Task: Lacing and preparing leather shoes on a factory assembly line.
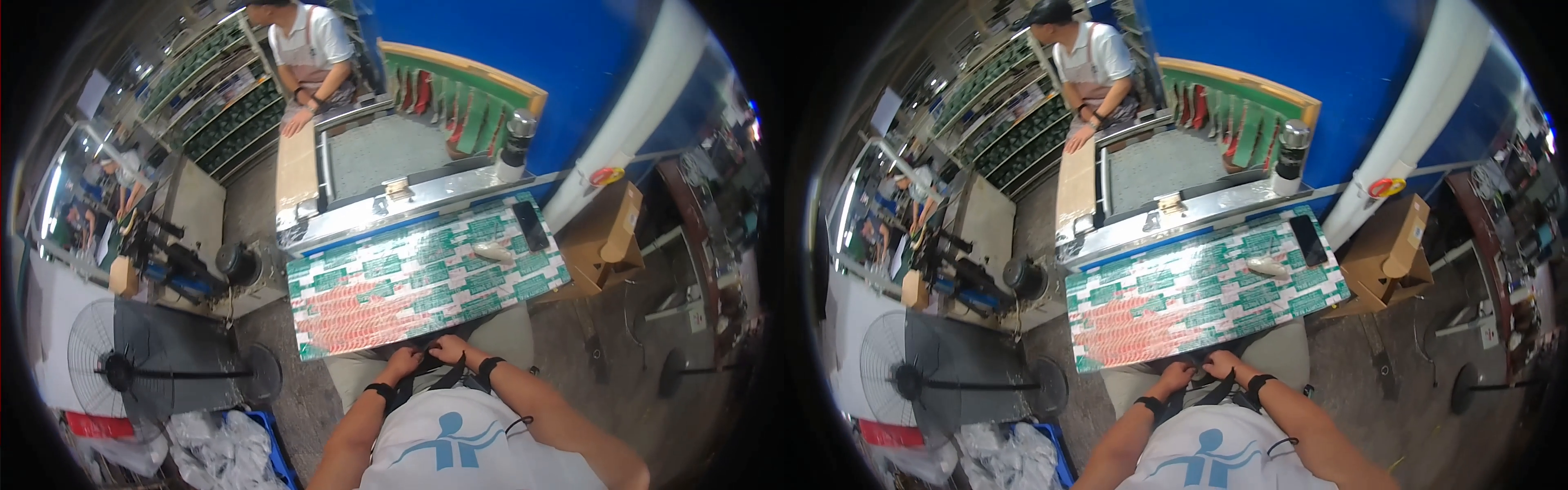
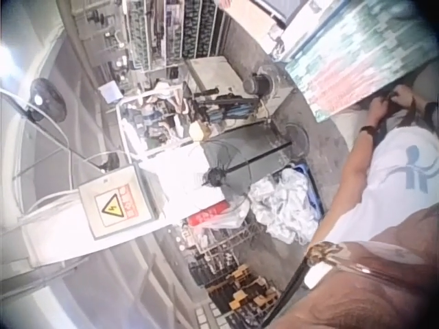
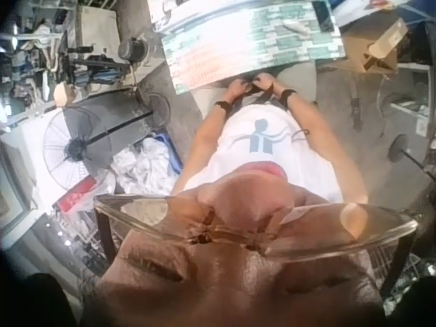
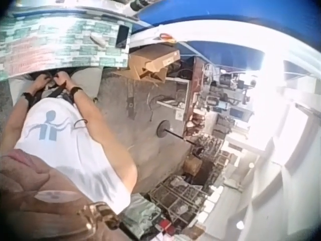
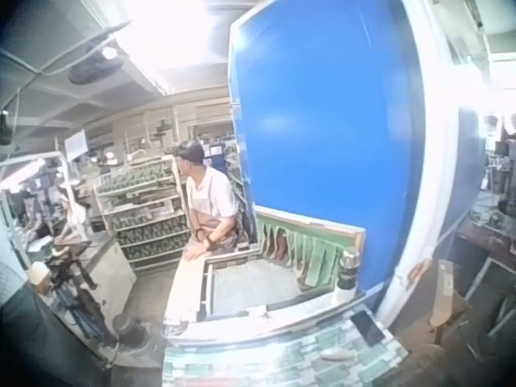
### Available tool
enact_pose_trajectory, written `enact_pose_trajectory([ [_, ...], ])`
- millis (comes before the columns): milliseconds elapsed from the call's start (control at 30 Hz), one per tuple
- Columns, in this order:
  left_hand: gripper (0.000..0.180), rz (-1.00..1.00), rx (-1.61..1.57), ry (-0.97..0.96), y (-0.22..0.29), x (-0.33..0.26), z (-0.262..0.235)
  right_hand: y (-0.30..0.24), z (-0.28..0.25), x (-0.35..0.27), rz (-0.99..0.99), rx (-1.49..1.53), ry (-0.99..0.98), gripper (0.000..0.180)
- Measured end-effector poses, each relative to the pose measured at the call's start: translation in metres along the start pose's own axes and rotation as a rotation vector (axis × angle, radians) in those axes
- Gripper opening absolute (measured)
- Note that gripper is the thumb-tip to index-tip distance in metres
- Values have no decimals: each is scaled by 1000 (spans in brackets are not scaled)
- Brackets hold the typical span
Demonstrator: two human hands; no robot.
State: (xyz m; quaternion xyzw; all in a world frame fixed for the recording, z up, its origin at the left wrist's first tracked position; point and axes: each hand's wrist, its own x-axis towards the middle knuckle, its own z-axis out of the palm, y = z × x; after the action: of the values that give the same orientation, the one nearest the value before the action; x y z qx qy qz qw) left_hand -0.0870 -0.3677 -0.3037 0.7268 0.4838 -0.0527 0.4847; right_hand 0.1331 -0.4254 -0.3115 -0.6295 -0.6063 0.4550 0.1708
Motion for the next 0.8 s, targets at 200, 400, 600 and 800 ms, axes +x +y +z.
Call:
enact_pose_trajectory([
  [200,28,44,52,67,5,-10,-3,-14,-1,-4,5,20,-22,34],
  [400,17,387,-177,418,84,-61,-92,-42,-71,-19,81,512,-416,34],
  [600,34,266,181,936,27,6,-226,-129,-246,43,-148,578,115,32],
  [800,56,164,460,1049,-21,53,-207,-120,-378,185,-127,298,550,35],
])
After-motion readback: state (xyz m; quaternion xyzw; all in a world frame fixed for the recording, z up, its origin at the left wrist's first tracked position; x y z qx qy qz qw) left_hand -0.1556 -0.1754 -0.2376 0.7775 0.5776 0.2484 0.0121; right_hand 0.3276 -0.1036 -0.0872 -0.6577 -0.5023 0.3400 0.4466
